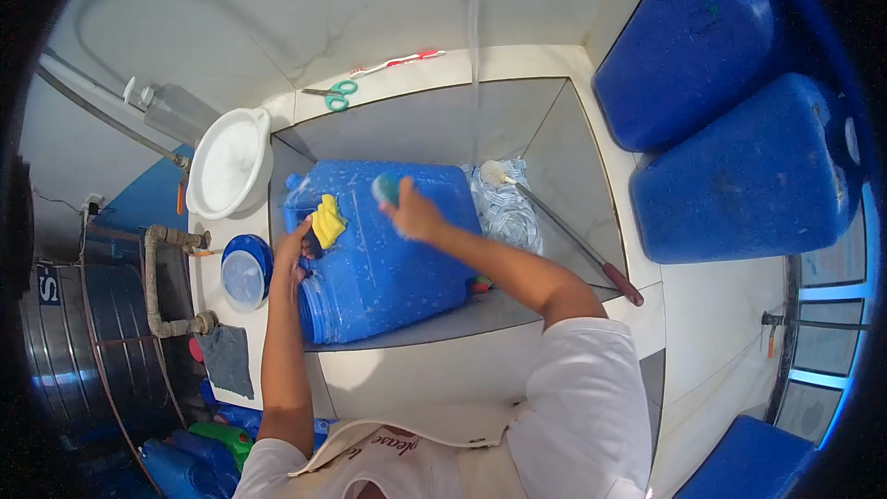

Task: The person cleans a large blue plastic container in a sink using sponges and water, scrubbing the exterior and interior, and uses a toothbrush to clean the container lid.

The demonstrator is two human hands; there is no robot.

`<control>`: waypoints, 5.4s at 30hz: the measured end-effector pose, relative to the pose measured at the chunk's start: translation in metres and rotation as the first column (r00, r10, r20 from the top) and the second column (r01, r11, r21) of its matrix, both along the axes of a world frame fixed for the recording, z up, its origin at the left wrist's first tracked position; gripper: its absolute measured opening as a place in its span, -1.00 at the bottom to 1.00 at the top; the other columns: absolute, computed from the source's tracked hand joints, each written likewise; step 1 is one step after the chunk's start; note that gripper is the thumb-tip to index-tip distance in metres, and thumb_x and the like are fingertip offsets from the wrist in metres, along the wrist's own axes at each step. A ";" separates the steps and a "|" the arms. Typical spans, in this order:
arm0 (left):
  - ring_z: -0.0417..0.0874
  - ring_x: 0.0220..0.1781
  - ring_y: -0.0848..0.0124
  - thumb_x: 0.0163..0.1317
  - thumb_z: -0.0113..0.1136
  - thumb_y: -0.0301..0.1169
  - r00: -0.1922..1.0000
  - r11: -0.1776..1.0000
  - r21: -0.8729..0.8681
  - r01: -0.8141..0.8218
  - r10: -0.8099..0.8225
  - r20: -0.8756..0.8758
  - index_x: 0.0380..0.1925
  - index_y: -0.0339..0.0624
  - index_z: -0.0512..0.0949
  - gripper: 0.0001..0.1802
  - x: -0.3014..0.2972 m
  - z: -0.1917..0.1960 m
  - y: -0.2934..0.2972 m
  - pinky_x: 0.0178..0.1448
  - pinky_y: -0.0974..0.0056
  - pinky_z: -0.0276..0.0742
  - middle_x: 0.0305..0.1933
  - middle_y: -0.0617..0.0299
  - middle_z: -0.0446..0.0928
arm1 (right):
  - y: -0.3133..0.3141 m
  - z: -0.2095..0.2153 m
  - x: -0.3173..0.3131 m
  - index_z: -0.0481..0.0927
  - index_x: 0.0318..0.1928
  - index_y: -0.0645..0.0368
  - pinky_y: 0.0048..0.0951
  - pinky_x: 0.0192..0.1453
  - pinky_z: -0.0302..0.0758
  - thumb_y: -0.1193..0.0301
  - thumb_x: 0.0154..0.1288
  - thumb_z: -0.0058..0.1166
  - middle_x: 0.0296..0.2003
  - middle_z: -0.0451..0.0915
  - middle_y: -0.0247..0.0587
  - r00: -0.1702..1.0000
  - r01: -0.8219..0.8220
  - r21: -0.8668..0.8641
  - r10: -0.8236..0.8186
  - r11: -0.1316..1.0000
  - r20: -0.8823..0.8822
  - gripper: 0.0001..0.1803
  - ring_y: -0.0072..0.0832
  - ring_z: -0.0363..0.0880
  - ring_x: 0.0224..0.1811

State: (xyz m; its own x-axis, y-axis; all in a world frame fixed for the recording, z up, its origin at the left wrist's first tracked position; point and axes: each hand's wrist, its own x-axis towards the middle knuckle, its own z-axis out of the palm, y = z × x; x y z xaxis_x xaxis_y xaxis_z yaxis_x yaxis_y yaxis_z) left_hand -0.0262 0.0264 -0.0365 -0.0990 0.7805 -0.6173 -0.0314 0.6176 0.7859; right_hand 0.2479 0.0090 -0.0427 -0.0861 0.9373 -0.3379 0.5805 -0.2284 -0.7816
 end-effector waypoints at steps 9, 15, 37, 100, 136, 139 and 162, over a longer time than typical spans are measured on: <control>0.20 -0.78 0.60 0.06 0.29 -0.22 0.998 0.998 0.003 -0.057 0.057 -0.007 -0.49 -0.04 0.44 -0.77 -0.006 0.009 -0.009 -0.70 0.43 0.13 -0.75 0.43 0.23 | -0.055 0.010 -0.044 0.10 0.00 0.34 -0.05 -0.08 0.44 0.01 0.24 -0.06 -0.19 0.48 0.37 0.996 -0.083 0.183 0.088 0.980 -0.017 -0.35 0.16 0.50 -0.13; 0.23 -0.78 0.57 0.08 0.24 -0.32 1.000 1.000 0.004 0.007 -0.007 0.022 -0.57 -0.07 0.45 -0.83 0.025 0.007 0.005 -0.69 0.41 0.12 -0.75 0.41 0.28 | -0.009 -0.133 0.109 0.30 0.07 0.24 -0.04 0.00 0.38 0.19 0.31 -0.19 -0.14 0.51 0.21 0.988 0.128 0.093 -0.135 0.987 0.076 -0.55 0.08 0.50 -0.10; 0.25 -0.77 0.53 0.05 0.16 -0.37 0.991 0.997 0.048 -0.052 0.058 -0.118 -0.66 -0.11 0.43 -0.82 0.001 -0.002 -0.002 -0.69 0.36 0.13 -0.76 0.37 0.28 | -0.053 0.007 -0.002 0.15 0.09 0.43 -0.07 0.03 0.41 0.13 0.21 0.00 0.10 0.25 0.36 0.966 -0.257 0.309 0.229 0.916 0.123 -0.34 0.14 0.40 0.04; 0.49 -0.02 0.19 0.02 0.10 -0.25 0.528 0.266 0.574 0.774 0.229 -0.818 -0.15 -0.34 0.43 -0.56 0.174 0.128 -0.064 0.04 0.10 0.36 -0.46 0.10 0.52 | -0.096 0.022 0.137 0.46 -0.15 0.23 -0.46 -0.26 0.37 0.40 0.17 -0.11 -0.34 0.47 -0.28 0.919 0.322 -0.153 -0.347 0.934 -0.185 -0.75 -0.52 0.41 -0.33; 0.56 -0.65 0.23 0.03 0.03 -0.43 0.229 -0.169 0.244 0.955 -0.103 -0.968 -0.49 -0.12 0.36 -0.94 0.080 0.221 -0.271 -0.62 0.19 0.46 -0.65 0.19 0.45 | -0.155 0.160 0.030 0.62 -0.23 0.21 -0.15 -0.04 0.47 0.40 0.03 0.02 -0.17 0.57 0.11 0.692 -0.515 0.164 0.295 0.841 0.659 -0.72 -0.11 0.57 -0.10; 0.56 -0.66 0.24 0.05 0.02 -0.42 0.205 -0.149 0.224 0.963 -0.135 -0.970 -0.50 -0.12 0.37 -0.94 0.074 0.227 -0.273 -0.64 0.19 0.46 -0.65 0.19 0.45 | -0.110 0.177 -0.003 0.62 -0.22 0.21 -0.15 -0.04 0.47 0.39 0.03 0.02 -0.17 0.57 0.10 0.756 -0.488 0.519 0.044 0.702 0.653 -0.72 -0.11 0.57 -0.10; 0.67 -0.43 0.16 0.01 0.03 -0.53 0.061 0.067 0.051 0.996 -0.152 -0.986 -0.48 -0.26 0.52 -0.91 0.122 0.185 -0.205 -0.41 0.19 0.58 -0.49 -0.03 0.60 | -0.159 0.108 0.053 0.61 -0.21 0.22 -0.17 -0.03 0.47 0.35 0.06 -0.01 -0.14 0.57 0.07 0.240 -0.410 -0.363 0.483 0.837 0.842 -0.70 -0.13 0.57 -0.10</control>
